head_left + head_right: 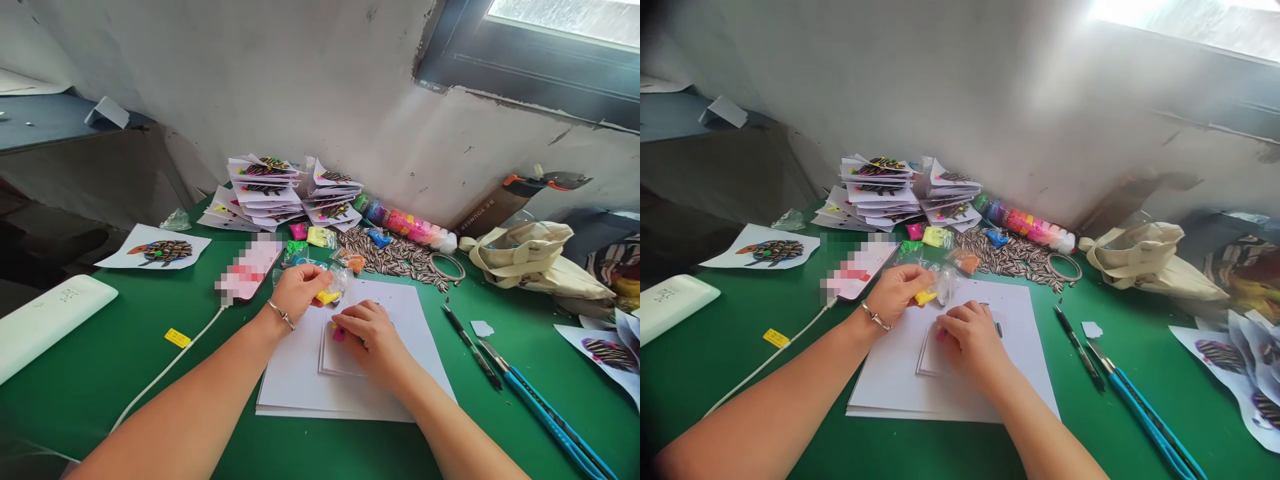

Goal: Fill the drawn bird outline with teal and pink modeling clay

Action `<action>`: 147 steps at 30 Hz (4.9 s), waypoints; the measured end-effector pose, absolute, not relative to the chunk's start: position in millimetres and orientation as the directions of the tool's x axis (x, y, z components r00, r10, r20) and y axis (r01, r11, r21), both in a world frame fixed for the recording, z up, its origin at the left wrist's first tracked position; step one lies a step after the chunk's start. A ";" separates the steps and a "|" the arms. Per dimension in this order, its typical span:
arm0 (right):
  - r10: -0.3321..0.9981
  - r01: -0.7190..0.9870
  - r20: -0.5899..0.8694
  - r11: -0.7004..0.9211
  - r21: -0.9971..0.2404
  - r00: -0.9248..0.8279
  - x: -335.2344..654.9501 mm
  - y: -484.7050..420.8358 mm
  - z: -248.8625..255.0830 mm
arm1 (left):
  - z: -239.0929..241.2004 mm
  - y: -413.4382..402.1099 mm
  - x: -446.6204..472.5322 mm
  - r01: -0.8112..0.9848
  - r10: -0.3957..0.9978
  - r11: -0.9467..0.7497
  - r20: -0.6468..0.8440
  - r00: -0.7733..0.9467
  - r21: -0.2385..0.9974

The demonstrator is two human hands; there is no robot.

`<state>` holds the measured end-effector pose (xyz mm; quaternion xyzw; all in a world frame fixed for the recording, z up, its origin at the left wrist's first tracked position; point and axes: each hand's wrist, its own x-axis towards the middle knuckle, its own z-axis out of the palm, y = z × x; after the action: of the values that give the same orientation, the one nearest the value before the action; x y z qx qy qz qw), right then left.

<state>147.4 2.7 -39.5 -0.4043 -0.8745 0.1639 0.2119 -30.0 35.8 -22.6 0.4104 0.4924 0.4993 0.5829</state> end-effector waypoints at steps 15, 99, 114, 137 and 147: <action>0.761 0.624 0.264 0.641 -0.446 -0.593 152.7 2.0 -37.0 | -24.1 37.1 -29.8 -0.157 0.981 0.194 -0.193 0.026 0.968; 0.824 0.681 0.234 0.560 -0.472 -0.515 204.9 17.1 -7.4 | -37.5 38.8 -17.8 -0.215 0.923 0.385 -0.376 0.082 0.897; 0.925 0.829 0.044 0.358 -0.430 -0.377 233.0 3.7 -34.9 | -33.4 40.4 -19.5 -0.226 0.905 0.425 -0.416 0.088 0.876; 0.980 0.768 0.182 0.181 -0.614 -0.085 249.4 16.9 -45.7 | -22.4 35.7 -20.8 -0.230 0.922 0.387 -0.369 0.118 0.893; 0.925 0.107 -0.247 -0.225 -0.968 -0.288 175.4 4.4 -10.2 | -20.8 25.1 -9.7 -0.201 0.933 0.336 -0.295 0.206 0.920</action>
<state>175.4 4.4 -10.2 -0.4927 -0.5236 0.6082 0.3365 -9.7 25.1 -20.8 0.3917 0.4671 0.4227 0.6706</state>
